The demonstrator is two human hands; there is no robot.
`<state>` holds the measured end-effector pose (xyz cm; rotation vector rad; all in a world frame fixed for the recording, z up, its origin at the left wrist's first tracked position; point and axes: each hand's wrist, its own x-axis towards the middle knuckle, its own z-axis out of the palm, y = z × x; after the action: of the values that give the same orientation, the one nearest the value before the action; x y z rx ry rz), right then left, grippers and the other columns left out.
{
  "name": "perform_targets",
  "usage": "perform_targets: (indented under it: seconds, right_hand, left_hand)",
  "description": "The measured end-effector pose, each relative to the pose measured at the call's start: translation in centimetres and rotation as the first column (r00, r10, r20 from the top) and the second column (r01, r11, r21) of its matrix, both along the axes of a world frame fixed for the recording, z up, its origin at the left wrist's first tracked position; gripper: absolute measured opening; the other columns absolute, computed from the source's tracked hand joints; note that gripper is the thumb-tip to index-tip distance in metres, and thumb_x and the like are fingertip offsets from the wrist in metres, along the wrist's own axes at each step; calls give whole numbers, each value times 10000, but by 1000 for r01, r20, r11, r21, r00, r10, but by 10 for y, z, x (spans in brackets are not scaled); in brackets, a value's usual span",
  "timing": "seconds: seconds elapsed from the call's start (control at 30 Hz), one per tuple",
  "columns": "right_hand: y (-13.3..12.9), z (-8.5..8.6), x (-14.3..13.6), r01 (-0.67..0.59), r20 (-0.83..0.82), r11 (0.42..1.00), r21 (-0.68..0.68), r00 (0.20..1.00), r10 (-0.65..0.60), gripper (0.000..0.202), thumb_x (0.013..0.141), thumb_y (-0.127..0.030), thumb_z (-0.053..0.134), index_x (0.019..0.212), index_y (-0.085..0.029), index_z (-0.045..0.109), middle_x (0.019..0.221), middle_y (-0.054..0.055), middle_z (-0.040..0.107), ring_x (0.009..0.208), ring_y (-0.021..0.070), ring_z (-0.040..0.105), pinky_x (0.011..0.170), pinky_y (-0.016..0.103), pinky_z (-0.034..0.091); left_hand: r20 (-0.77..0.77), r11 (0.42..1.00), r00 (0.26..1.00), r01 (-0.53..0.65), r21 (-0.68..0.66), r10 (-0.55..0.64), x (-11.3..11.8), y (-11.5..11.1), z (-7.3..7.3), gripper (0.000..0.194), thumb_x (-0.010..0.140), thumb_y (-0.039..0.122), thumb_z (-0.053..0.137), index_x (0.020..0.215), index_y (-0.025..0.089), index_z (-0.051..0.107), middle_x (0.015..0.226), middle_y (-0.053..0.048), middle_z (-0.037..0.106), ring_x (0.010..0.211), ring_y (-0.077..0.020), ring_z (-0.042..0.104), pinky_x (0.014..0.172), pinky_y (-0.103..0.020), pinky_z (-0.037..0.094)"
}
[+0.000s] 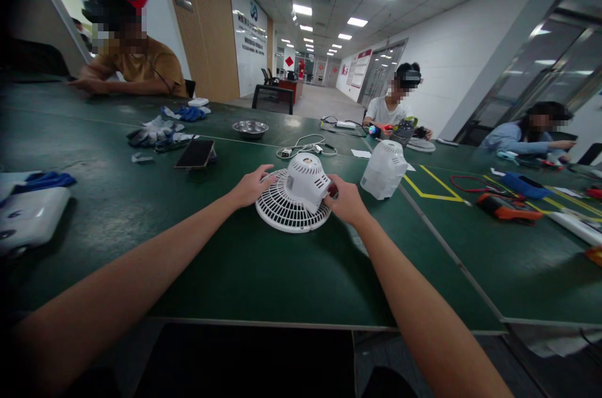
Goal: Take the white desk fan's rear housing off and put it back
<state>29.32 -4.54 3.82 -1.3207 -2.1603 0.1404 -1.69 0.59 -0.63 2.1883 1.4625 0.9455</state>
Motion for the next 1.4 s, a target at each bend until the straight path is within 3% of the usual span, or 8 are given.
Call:
perform_targets:
  seconds: [0.27,0.57,0.73,1.4]
  right_hand:
    - [-3,3,2,-87,-92,994,-66,993,80,565,768,-237,555,1326,-150,566,954,66,711,812,230,640,773,355,528]
    - [-1,3,4,-119,-79,991,-65,990,114,541,805,-218,520,1338,-142,565,998,74,723,838,228,656,776,346,526]
    - [0,6,11,-125,-21,991,-38,992,125,532,832,-238,565,1358,-155,567,991,74,759,813,220,688,793,357,541]
    - [-1,5,18,-103,3,994,44,995,103,454,838,-262,679,1283,-172,669,955,72,802,787,218,749,826,367,586]
  left_hand:
    - [33,996,999,28,-81,-26,-1,0,1,639,973,624,379,1421,187,510,1317,-164,669,1126,-308,682,940,-450,523]
    - [46,998,998,42,-48,-40,-1,-3,0,606,979,605,388,1402,198,536,1302,-145,687,1132,-303,681,936,-437,525]
    - [1,998,1000,-3,-66,3,1,0,2,581,992,551,390,1406,170,537,1377,-142,647,1232,-280,631,1048,-394,459]
    - [-17,994,1000,-22,-106,20,1,2,2,559,1002,523,395,1427,179,516,1392,-132,640,1236,-273,628,1043,-381,458]
